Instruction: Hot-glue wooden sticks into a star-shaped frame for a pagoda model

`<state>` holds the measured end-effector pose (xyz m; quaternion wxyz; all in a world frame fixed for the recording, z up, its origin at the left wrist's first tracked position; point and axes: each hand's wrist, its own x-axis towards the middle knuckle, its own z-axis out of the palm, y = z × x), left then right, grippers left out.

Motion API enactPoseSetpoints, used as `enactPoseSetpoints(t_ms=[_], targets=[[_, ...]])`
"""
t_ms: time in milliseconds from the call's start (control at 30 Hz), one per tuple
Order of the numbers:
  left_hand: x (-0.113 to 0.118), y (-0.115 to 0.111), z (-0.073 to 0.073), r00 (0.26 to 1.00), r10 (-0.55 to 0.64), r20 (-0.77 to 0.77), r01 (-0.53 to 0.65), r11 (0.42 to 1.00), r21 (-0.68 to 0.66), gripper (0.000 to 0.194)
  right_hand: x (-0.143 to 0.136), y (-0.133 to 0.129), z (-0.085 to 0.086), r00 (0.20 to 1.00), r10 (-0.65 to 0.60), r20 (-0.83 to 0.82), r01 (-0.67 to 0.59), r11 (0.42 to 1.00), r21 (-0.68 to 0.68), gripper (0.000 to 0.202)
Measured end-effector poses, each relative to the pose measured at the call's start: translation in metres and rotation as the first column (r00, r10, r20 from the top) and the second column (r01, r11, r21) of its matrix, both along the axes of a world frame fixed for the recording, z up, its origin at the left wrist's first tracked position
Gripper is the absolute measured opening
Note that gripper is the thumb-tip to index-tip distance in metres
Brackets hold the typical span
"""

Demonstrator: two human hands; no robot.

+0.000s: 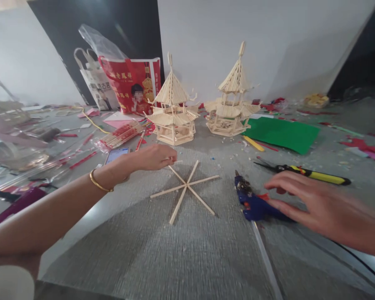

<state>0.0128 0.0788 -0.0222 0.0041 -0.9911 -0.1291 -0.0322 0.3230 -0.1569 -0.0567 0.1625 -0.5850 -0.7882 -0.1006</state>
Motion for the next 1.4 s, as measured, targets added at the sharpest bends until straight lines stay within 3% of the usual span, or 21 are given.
enactPoseSetpoints(t_ms=[100,200,267,367,533,833,1267,1400], targets=[[0.003,0.007,0.0,0.999,0.037,-0.036,-0.039,0.998,-0.053,0.019,-0.031,0.007,0.017,0.988,0.151,0.015,-0.15,0.988,-0.044,0.022],[0.01,0.008,-0.001,0.996,0.067,-0.059,-0.071,0.995,-0.064,0.017,-0.068,0.033,0.026,0.957,0.24,0.165,-0.219,0.966,-0.138,0.017],[0.014,0.005,-0.002,0.992,0.081,-0.093,-0.086,0.995,-0.051,0.017,-0.086,0.056,0.025,0.919,0.257,0.3,-0.197,0.956,-0.215,0.017],[0.015,-0.001,-0.003,0.983,0.097,-0.153,-0.105,0.994,-0.044,0.019,-0.099,0.087,0.019,0.901,0.25,0.354,-0.176,0.957,-0.23,0.016],[0.006,-0.008,-0.007,0.984,0.109,-0.14,-0.119,0.991,-0.062,0.019,-0.101,0.113,0.008,0.873,0.319,0.37,-0.232,0.937,-0.261,0.017],[-0.003,-0.013,-0.009,0.994,0.073,-0.081,-0.079,0.995,-0.068,0.018,-0.094,0.129,0.009,0.816,0.434,0.381,-0.348,0.896,-0.274,0.019],[-0.011,-0.047,0.007,0.973,0.186,-0.137,-0.223,0.913,-0.341,0.012,-0.087,0.147,0.002,0.783,0.486,0.388,-0.424,0.874,-0.239,0.019],[-0.011,-0.04,0.014,0.977,0.204,-0.07,-0.215,0.93,-0.298,0.013,-0.082,0.144,0.01,0.799,0.456,0.391,-0.411,0.89,-0.197,0.023]])
